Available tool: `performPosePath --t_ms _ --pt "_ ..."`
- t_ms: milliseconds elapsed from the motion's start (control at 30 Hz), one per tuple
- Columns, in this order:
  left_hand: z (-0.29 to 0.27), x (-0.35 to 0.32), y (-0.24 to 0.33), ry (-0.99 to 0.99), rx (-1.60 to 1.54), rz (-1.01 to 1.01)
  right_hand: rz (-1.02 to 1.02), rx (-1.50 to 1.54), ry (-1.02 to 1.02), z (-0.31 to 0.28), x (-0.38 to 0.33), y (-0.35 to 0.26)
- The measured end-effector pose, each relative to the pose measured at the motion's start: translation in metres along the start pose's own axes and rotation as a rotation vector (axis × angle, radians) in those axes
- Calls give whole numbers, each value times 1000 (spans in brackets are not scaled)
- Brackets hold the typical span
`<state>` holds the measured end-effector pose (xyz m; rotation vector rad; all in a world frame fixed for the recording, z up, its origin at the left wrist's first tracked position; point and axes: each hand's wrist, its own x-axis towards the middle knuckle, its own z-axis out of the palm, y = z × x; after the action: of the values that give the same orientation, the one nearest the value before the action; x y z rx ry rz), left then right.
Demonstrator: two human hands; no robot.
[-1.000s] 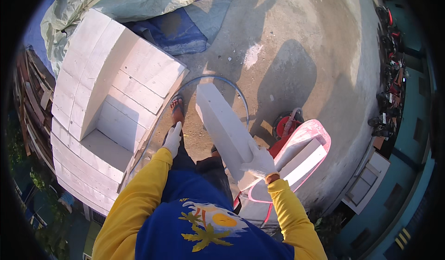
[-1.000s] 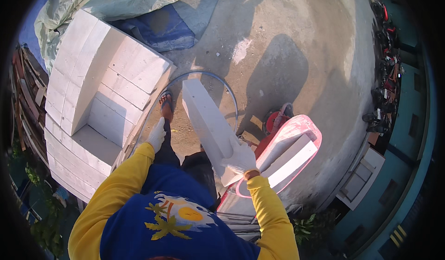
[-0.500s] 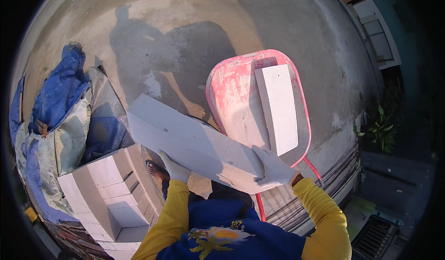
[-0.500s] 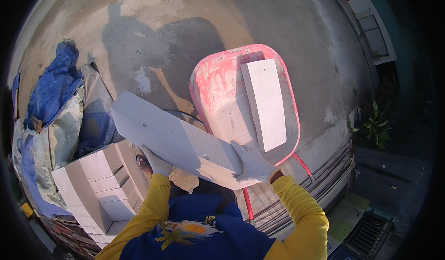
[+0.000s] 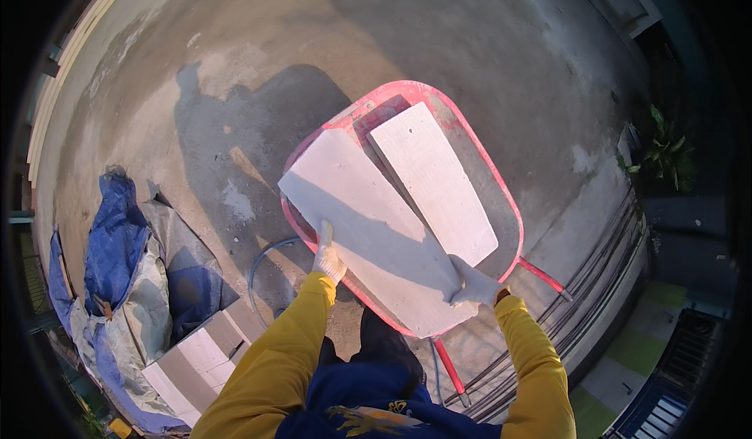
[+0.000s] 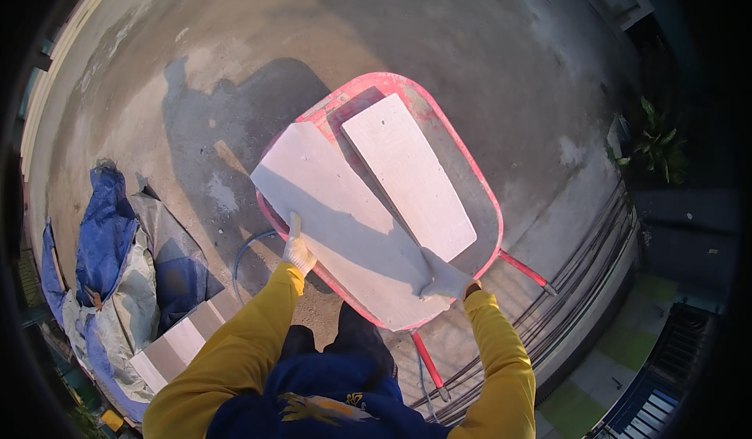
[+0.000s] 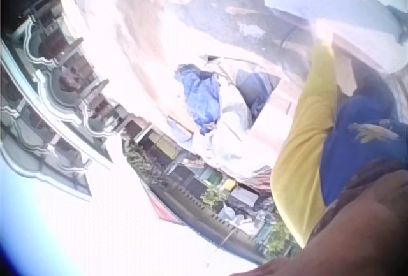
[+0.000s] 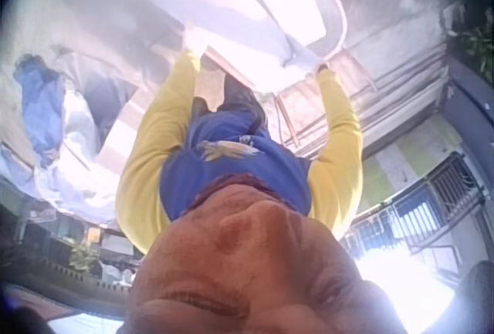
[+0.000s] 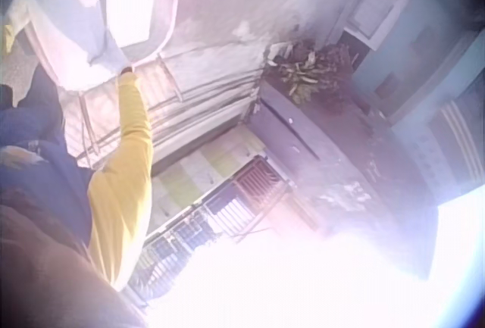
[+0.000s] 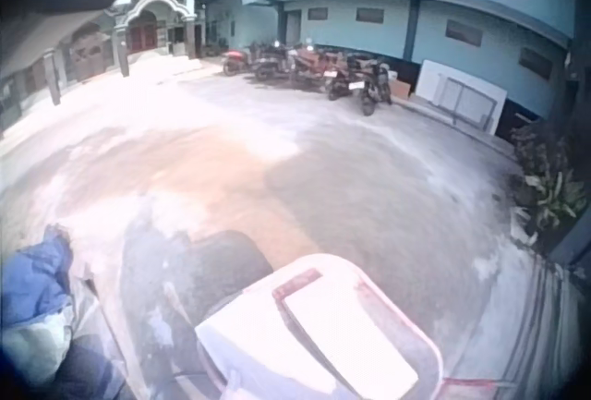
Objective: The person picks up white rectangular tiles from a stack and places them into a pink wheelbarrow. They walk from an indoor stair area to an outdoor yard, then repeatedly load tiles into the wheelbarrow.
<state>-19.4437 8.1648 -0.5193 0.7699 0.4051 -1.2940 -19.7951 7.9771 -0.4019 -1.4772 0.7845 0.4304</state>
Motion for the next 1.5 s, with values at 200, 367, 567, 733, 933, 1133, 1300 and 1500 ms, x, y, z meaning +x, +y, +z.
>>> performPosePath --t_ms 200,367,567,733,933,1133,1300,1500 --pt "-17 46 -22 170 168 19 177 172 70 -12 57 61" --pt "-22 69 -44 339 252 78 201 406 183 -3 79 121" --pt "-20 73 -50 323 223 -12 246 410 246 13 87 137" --pt "-17 83 -51 341 392 -45 273 526 494 12 79 153" --pt "6 78 -56 311 500 -30 553 618 1090 102 32 233" --pt "21 88 -18 259 448 14 472 1688 912 99 71 221" --pt "27 116 9 239 528 26 351 1698 1111 105 114 244" --pt "5 107 9 180 457 144 489 1653 1085 96 118 255"
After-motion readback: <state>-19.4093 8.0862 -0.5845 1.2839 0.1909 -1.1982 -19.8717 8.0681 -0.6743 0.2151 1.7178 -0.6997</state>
